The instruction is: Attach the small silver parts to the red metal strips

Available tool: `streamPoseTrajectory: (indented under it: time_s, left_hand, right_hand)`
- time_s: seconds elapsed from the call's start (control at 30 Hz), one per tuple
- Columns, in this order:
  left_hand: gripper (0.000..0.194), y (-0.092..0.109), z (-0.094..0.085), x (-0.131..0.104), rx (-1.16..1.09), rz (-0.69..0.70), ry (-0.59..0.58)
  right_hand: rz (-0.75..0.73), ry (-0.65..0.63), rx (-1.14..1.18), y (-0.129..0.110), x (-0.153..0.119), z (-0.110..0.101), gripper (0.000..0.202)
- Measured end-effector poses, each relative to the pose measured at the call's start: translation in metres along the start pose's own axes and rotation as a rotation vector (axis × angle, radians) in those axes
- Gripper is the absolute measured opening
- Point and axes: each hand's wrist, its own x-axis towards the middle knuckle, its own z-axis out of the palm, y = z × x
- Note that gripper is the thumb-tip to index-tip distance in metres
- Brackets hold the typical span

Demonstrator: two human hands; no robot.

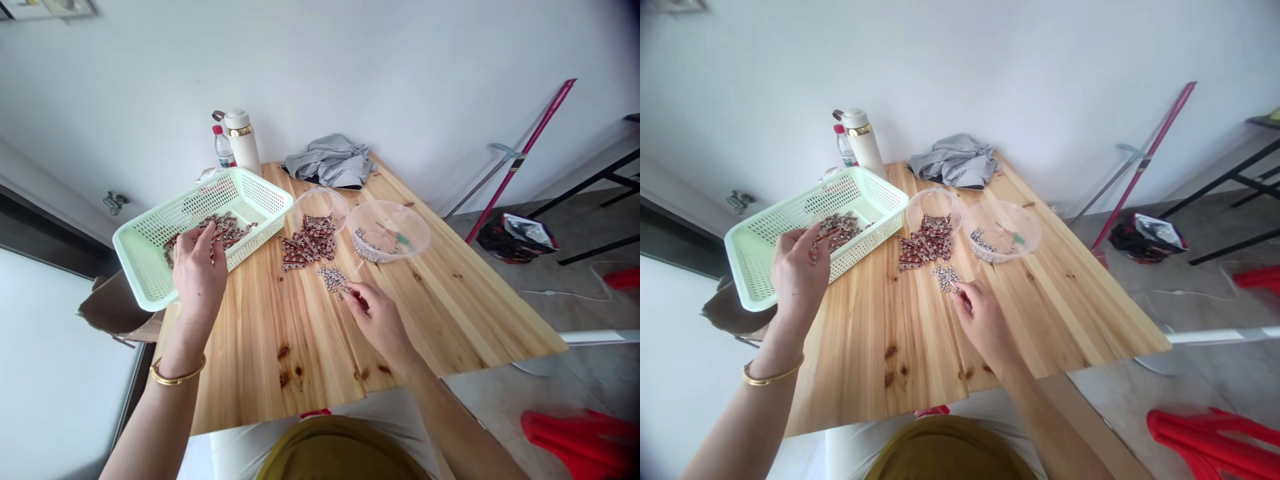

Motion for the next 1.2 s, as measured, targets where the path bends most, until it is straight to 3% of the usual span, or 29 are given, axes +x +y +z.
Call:
streamPoseTrajectory:
  time_s: [0.07, 0.17, 0.27, 0.43, 0.67, 0.87, 0.97, 1.03, 1.2]
  left_hand:
    - [0.032, 0.006, 0.011, -0.001, -0.019, 0.071, -0.049]
    - [0.024, 0.026, 0.042, -0.023, -0.108, 0.220, -0.365]
    - [0.020, 0.041, 0.072, -0.041, -0.056, 0.175, -0.563]
    - [0.016, 0.043, 0.092, -0.039, -0.028, 0.139, -0.633]
    - [0.011, 0.041, 0.085, -0.040, -0.098, 0.172, -0.619]
    - [0.006, 0.044, 0.066, -0.068, -0.501, -0.236, -0.826]
    - [0.007, 0.046, 0.058, -0.081, -0.557, -0.319, -0.880]
    - [0.009, 0.048, 0.053, -0.087, -0.488, -0.240, -0.835]
    - [0.017, 0.053, 0.036, -0.106, -0.162, 0.137, -0.694]
  right_hand:
    - [0.015, 0.020, -0.013, 0.012, 0.004, -0.009, 0.017]
    - [0.010, 0.039, -0.046, 0.023, 0.009, -0.017, 0.017]
    - [0.005, 0.050, -0.054, 0.029, 0.014, -0.020, 0.016]
    - [-0.004, -0.026, -0.130, 0.041, 0.023, -0.017, 0.014]
    - [-0.035, -0.127, -0.283, 0.048, 0.041, -0.007, 0.009]
    - [-0.034, -0.187, -0.264, 0.048, 0.047, -0.009, 0.012]
    - [-0.084, -0.160, -0.148, 0.032, 0.042, -0.007, 0.010]
    - [-0.139, -0.159, -0.072, 0.016, 0.037, -0.002, 0.009]
    - [-0.180, -0.158, -0.012, -0.010, 0.029, 0.007, 0.011]
